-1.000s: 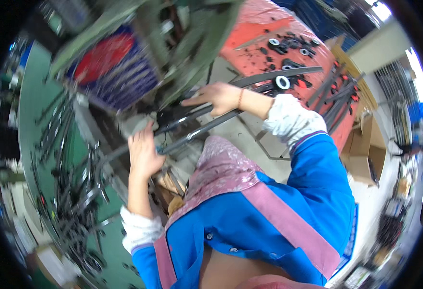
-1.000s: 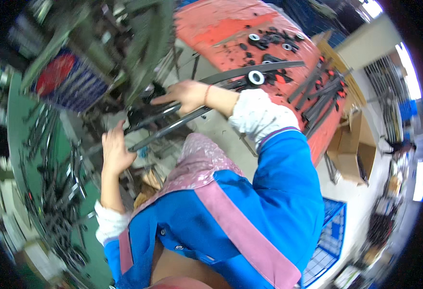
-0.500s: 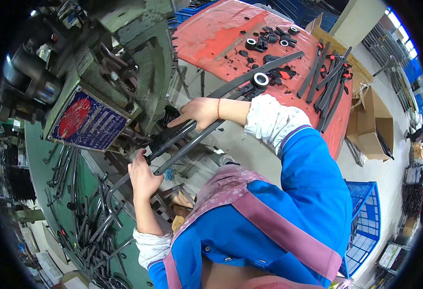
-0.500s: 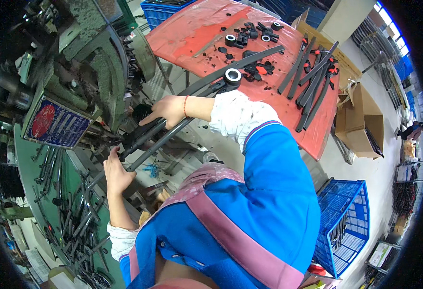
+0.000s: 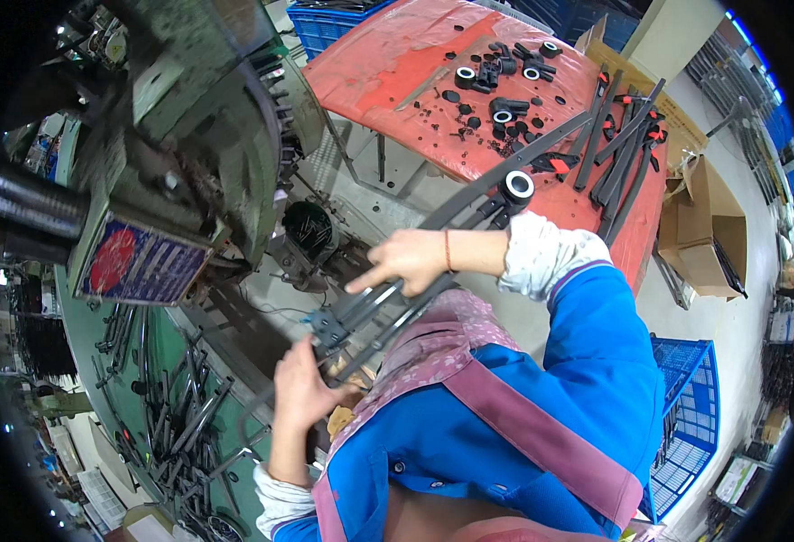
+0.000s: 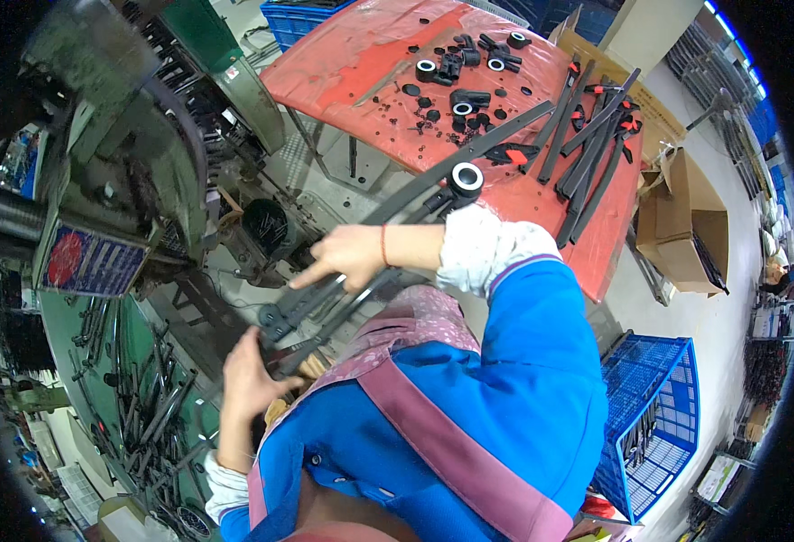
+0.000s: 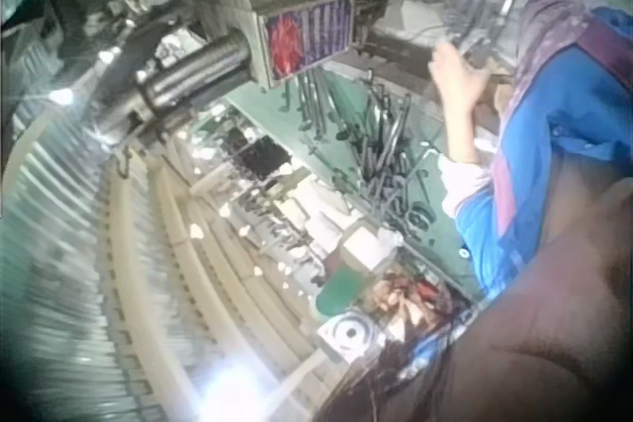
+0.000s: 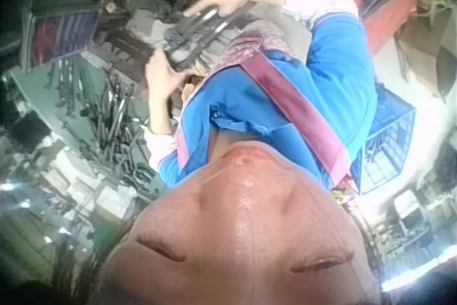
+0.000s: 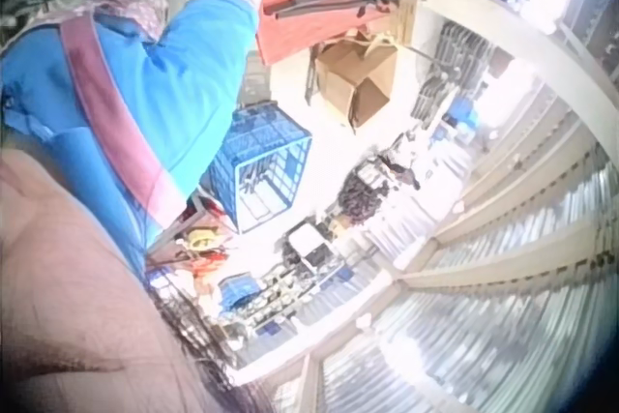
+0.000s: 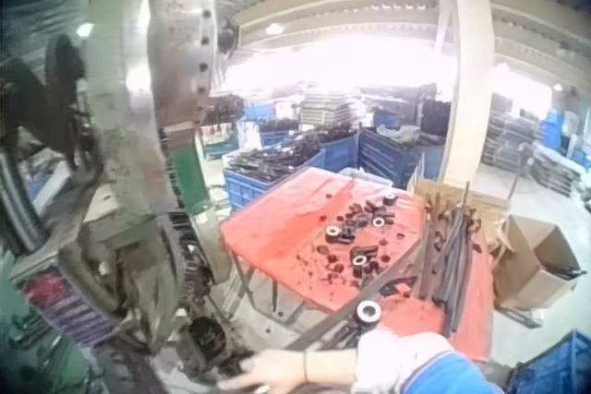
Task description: The person assembles metal rods with circular end caps at a workbench, using a press machine to secure the caps. They repeatedly pick up rods and caps, press-fit them, and place the finished assemblies into a blue basket. The person also retrieves additional rods from a cardboard box and continues the assembly process.
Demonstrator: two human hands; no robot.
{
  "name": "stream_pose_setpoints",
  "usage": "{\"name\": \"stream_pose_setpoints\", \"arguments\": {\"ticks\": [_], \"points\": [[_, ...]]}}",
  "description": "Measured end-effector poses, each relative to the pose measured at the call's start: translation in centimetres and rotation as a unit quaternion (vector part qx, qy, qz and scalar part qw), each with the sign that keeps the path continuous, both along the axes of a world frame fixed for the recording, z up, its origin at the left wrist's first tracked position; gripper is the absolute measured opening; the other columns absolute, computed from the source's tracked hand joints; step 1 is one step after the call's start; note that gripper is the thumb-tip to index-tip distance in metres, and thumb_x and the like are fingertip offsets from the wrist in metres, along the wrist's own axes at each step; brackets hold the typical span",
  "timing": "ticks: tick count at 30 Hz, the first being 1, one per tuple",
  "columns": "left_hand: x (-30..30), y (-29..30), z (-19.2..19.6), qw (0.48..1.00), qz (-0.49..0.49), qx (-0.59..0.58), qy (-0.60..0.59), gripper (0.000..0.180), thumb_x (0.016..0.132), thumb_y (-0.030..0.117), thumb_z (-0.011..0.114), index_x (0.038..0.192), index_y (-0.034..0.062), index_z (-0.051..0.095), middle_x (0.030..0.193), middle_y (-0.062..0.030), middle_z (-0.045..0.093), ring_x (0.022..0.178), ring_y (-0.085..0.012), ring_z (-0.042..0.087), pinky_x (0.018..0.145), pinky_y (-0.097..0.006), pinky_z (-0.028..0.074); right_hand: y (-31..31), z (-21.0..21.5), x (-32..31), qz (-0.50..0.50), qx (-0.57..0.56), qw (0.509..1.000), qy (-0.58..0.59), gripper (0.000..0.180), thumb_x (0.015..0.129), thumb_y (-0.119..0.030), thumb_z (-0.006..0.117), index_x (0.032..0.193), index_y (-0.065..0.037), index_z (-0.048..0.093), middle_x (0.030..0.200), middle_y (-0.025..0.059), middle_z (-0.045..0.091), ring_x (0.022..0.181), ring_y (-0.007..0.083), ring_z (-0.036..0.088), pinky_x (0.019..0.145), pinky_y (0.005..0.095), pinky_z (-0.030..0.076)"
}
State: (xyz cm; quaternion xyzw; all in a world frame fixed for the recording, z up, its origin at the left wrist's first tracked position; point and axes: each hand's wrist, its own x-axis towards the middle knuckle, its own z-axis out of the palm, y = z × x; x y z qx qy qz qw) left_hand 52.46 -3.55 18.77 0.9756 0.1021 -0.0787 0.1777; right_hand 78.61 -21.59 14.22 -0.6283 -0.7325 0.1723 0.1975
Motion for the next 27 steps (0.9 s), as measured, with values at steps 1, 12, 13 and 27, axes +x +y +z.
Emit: {"name": "stream_pose_setpoints", "arguments": {"ticks": [1,12,13,27], "points": [[-0.1,-0.9,-1.5,0.999,-0.013,-0.036,0.000,0.102,0.051,0.033,0.090,0.130,-0.0070,0.039,0.114,-0.0241,0.059,0.105,-0.0409,0.058,0.091,-0.045,0.046,-1.0,-0.9,0.1,0.001,-0.002,1.000,0.007,0.084,0.059,-0.013,0.070,0.137,-0.035,0.051,0.080,0.0124,0.055,0.072,0.0363,0.060,0.062,0.0473,0.048],[9.2,-9.2,-5.9,0.981,0.151,-0.090,0.078,0.038,0.093,0.040,0.052,0.088,0.0046,0.062,0.089,-0.0213,0.065,0.087,-0.0431,0.060,0.072,-0.050,0.047,-7.9,-5.3,9.4,-0.022,0.049,0.996,0.069,0.057,0.065,-0.017,0.074,0.121,-0.023,0.065,0.090,0.0105,0.061,0.087,0.0333,0.062,0.071,0.0428,0.050],[9.5,-9.5,-6.2,0.980,0.155,-0.090,0.085,0.037,0.093,0.040,0.052,0.087,0.0047,0.062,0.087,-0.0210,0.065,0.085,-0.0431,0.061,0.072,-0.050,0.047,-8.3,-5.9,10.6,-0.028,0.079,0.991,0.107,0.051,0.067,-0.020,0.075,0.117,-0.020,0.068,0.094,0.0106,0.062,0.090,0.0332,0.062,0.073,0.0422,0.051],[8.5,-12.1,-6.8,0.969,0.215,-0.094,0.080,0.036,0.090,0.038,0.058,0.081,0.0039,0.062,0.085,-0.0193,0.065,0.084,-0.0412,0.061,0.069,-0.049,0.048,-8.9,-19.6,36.8,-0.560,-0.050,0.809,-0.173,0.017,0.081,-0.017,0.064,0.090,-0.004,0.069,0.099,0.0166,0.064,0.093,0.0371,0.064,0.083,0.0466,0.052]]}}
